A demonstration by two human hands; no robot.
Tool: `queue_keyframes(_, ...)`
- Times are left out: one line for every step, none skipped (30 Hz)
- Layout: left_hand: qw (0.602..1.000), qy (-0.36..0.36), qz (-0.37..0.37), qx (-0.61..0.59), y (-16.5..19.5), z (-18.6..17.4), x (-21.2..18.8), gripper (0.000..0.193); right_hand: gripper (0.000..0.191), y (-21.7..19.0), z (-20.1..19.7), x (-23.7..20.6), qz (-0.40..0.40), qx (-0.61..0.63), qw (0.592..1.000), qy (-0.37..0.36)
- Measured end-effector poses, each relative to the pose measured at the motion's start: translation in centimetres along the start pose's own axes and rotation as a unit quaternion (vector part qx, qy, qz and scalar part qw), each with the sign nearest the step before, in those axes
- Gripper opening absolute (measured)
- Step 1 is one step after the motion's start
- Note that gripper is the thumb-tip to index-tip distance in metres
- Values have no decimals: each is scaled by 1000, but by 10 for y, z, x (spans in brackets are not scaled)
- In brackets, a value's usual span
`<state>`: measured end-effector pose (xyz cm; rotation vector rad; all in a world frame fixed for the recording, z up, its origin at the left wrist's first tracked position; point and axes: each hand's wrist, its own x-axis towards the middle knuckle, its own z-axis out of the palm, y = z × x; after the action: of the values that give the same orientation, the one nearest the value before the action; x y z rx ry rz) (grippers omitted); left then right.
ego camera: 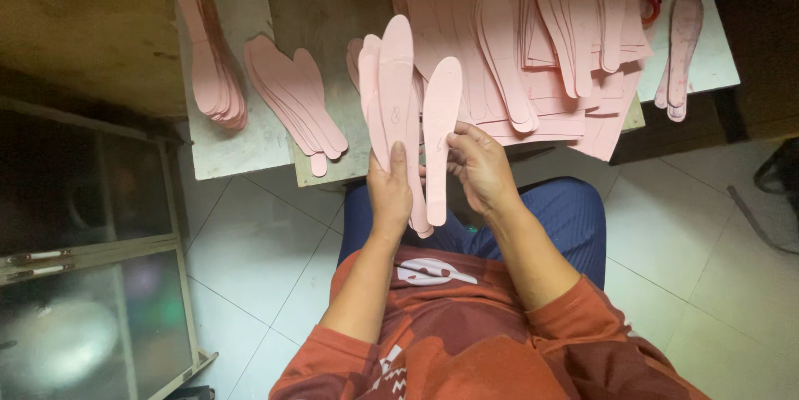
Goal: The person sits on the floor and sorts pink shoe insoles by picking them up from a pile, separating them into smaller groups, and stacking them on the table. The person occasionally adjusts the stacks and aligns the insoles.
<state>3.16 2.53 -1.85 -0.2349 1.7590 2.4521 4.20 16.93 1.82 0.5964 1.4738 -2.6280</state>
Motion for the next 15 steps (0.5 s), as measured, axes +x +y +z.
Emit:
queue_keyframes(1000, -3, 2, -3, -2, 2, 0, 35, 22, 2, -2, 1, -19, 28, 999, 17)
queue_keyframes(1000, -3, 6, -7, -4, 5, 1, 37, 20, 4, -4, 2, -38, 56, 997, 32)
queue_keyframes(1000, -1, 10, -10, -6, 6, 0, 41, 18, 7, -5, 3, -54, 84, 994, 44)
queue_keyframes(999, -5, 42, 11, -7, 7, -2, 41, 16, 9, -7, 5, -70, 79, 994, 42)
queue_keyframes(997, -9, 74, 33, -9, 9, -4, 42, 15, 9, -8, 7, -87, 74, 993, 40)
queue_keyframes(993, -14, 105, 54, -9, 9, -4, 43, 15, 11, -8, 9, -105, 69, 991, 38)
queue_keyframes(994, -19, 85, 64, -8, 8, -5, 43, 17, 12, -7, 11, -112, 60, 991, 47)
queue_keyframes(995, -25, 64, 73, -8, 8, -5, 43, 19, 11, -7, 13, -120, 51, 990, 57)
queue_keyframes(995, -32, 43, 81, -7, 8, -6, 43, 21, 10, -6, 14, -129, 42, 989, 68)
queue_keyframes(996, -32, 54, 71, -6, 9, -8, 42, 21, 9, -5, 15, -131, 42, 988, 71)
queue_keyframes(995, -32, 65, 61, -6, 9, -9, 42, 21, 8, -4, 15, -133, 44, 987, 75)
queue_keyframes(995, -33, 77, 52, -4, 9, -10, 41, 21, 7, -2, 16, -137, 45, 986, 80)
queue_keyframes(993, -30, 86, 71, -3, 7, -10, 42, 24, 6, -1, 16, -126, 44, 988, 72)
queue_keyframes(991, -29, 95, 89, -2, 5, -10, 42, 26, 5, 1, 15, -116, 43, 990, 66)
queue_keyframes(988, -31, 104, 107, -1, 3, -9, 43, 29, 5, 3, 15, -108, 42, 991, 62)
